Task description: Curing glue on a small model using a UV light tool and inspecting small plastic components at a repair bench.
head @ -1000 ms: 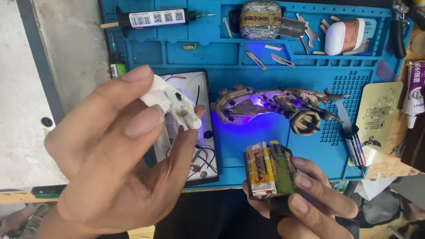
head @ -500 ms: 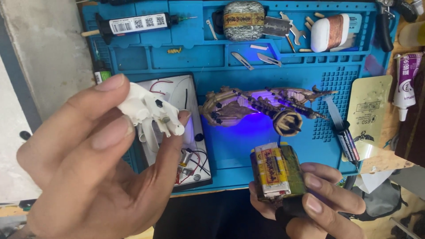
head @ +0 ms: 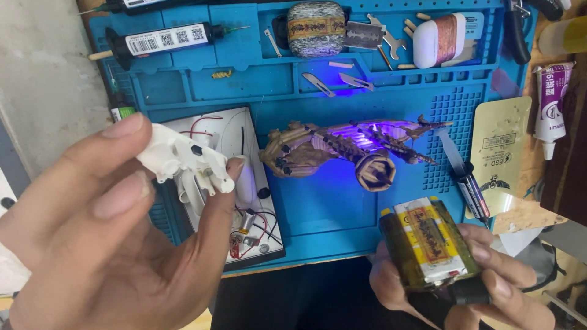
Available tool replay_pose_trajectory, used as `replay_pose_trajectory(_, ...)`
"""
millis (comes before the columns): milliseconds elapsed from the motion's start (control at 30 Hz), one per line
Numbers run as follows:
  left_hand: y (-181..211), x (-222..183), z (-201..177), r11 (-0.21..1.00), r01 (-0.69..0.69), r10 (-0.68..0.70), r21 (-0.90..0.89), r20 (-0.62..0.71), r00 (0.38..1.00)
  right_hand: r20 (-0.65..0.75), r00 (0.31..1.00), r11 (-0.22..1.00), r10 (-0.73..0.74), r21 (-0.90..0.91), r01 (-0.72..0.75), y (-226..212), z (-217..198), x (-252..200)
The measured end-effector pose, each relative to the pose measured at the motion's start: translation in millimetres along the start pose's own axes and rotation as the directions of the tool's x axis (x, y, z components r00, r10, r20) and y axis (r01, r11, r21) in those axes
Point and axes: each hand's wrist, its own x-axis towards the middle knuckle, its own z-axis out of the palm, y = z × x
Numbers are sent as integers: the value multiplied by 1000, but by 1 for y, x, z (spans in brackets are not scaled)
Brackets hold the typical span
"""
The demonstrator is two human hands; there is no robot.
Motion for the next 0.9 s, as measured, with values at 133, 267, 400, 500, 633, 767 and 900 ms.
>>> replay_pose_trajectory(133,-1,-3,-1,1000,0,0,9,-7,1000,-63,998,995,-20,97,26,-7,14,25)
replay_pose_trajectory(267,-10,-2,-1,998,-67,68,8,-21,997,76,997,993,-6,118,-3,-9,-1,26)
replay_pose_trajectory(400,-11,-4,-11,999,-25,23,35,61,998,-103,990,980,-98,164,114,6,17,26)
replay_pose_trajectory(500,-14,-3,-12,995,-100,100,10,20,995,-19,997,989,-74,125,76,19,0,9)
replay_pose_trajectory(633,-2,0,-16,999,-1,-3,37,96,995,177,906,838,-384,-347,422,30,-10,3)
replay_pose_trajectory(767,-1,0,-12,1000,2,-4,27,79,997,-197,756,750,-624,-425,508,43,34,31)
replay_pose_trajectory(900,-2,2,-9,1000,-10,8,26,84,996,-96,631,562,-770,-569,600,57,31,37)
